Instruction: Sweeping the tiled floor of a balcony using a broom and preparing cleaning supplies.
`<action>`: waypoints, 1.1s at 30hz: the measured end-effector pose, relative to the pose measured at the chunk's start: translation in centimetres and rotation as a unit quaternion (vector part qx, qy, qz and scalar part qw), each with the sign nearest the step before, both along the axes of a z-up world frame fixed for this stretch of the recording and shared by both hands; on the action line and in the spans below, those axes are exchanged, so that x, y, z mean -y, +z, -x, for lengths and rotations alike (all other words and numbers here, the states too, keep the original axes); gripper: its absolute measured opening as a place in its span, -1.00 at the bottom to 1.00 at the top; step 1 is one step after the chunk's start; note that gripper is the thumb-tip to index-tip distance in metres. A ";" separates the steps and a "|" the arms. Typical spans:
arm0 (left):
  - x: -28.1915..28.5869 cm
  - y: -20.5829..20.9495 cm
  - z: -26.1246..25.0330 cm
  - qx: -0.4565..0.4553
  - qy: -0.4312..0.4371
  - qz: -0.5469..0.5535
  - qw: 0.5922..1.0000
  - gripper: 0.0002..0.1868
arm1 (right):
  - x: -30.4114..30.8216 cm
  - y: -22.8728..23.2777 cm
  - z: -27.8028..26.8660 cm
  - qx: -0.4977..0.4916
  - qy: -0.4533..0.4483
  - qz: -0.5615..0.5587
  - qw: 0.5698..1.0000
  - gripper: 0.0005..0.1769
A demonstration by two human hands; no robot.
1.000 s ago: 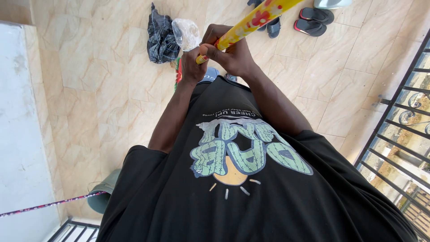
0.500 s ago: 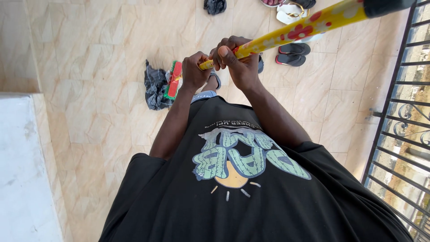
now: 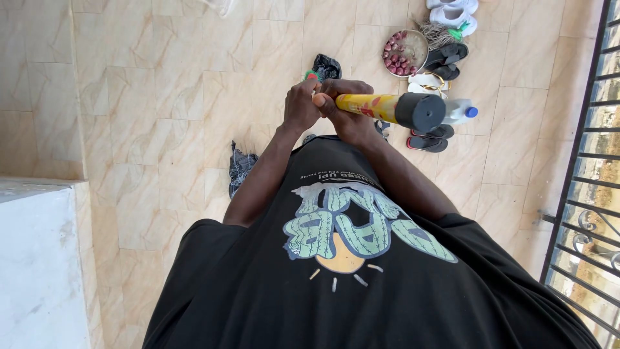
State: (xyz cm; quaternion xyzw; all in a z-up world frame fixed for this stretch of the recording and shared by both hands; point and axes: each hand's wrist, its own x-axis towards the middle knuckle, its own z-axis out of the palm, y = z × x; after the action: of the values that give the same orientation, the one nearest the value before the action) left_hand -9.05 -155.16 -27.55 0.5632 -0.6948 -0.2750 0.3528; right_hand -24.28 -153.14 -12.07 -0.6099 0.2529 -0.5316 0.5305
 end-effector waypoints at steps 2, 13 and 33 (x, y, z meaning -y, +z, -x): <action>1.5 -2.1 -0.4 0.002 0.022 -0.016 1.000 -0.63 | 1.5 -0.3 -0.5 -0.057 0.007 -0.035 0.998 -0.53; 18.2 -3.9 0.0 -0.083 0.101 -0.078 0.988 -0.66 | 21.1 -2.8 0.0 -0.059 0.043 -0.048 0.996 -0.55; 53.9 -4.0 7.9 -0.152 0.144 -0.119 0.971 -0.73 | 58.2 -2.7 7.6 -0.072 0.103 -0.003 0.992 -0.61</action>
State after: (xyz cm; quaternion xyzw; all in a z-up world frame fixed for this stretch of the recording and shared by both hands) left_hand -16.99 -209.01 -31.59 0.6471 -0.5069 -0.3839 0.4207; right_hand -31.84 -211.32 -14.73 -0.6678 0.2279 -0.4279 0.5648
